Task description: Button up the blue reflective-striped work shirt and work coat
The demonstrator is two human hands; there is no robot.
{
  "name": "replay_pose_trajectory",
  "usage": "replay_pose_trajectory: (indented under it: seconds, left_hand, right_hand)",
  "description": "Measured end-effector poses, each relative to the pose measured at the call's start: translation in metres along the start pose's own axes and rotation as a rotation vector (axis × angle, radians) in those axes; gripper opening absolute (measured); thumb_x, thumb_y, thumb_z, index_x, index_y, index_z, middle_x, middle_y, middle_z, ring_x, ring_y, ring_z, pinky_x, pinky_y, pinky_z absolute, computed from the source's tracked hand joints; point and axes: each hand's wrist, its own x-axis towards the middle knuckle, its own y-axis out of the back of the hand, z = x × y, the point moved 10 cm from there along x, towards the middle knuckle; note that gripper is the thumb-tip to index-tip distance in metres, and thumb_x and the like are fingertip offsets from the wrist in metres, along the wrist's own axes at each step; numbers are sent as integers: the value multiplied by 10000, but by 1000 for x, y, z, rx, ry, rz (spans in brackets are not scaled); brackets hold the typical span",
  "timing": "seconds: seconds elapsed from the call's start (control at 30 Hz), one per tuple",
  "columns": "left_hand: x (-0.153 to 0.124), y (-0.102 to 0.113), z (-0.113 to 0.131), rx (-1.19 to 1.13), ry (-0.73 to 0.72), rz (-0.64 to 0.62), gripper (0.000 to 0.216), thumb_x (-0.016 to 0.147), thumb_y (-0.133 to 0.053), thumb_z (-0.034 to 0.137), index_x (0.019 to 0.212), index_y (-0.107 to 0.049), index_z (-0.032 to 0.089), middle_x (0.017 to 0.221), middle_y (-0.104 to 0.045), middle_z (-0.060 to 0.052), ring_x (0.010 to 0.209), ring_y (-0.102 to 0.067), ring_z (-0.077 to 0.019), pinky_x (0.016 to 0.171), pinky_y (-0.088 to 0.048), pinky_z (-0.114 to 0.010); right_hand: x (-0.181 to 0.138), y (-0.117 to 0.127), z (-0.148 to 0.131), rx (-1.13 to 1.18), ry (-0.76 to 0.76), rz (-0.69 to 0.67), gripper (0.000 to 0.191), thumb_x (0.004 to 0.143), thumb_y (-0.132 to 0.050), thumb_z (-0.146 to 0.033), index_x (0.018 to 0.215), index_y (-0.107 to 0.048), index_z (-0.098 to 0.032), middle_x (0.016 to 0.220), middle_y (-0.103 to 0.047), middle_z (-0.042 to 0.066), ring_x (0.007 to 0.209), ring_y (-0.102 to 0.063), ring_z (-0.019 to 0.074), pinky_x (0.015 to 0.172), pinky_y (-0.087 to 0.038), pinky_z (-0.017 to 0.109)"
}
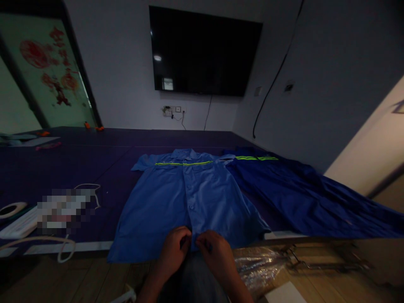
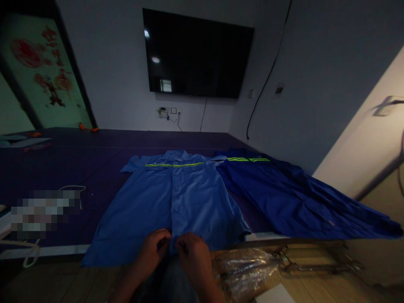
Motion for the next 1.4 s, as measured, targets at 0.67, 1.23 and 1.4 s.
replay_pose_trajectory:
  seconds: [0.67,1.23,1.4]
  left_hand:
    - [3,4,2,-95,-49,9,125,654,-456,61,654,-539,154,767,-560,-36,710,-519,-127,649,-390,-219]
    - [3,8,0,-61,16,42,76,665,-539,179,595,-526,151,770,-558,-42,708,-512,-131,629,-385,-226]
    - [3,10,2,-78,6,76,66,645,-509,146,579,-509,155,756,-547,-37,694,-508,-132,623,-386,-228]
  right_hand:
    - [8,-4,1,-90,-100,-105,89,731,-538,-194,731,-624,-215,736,-642,-7,702,-580,128,642,-346,209]
    - [6,-4,5,-72,-39,-21,98,723,-526,-200,653,-595,-191,656,-611,-10,631,-548,118,596,-338,212]
    - [5,-4,4,-43,-28,-7,100,716,-546,-232,636,-589,-191,640,-600,-17,623,-539,115,592,-332,211]
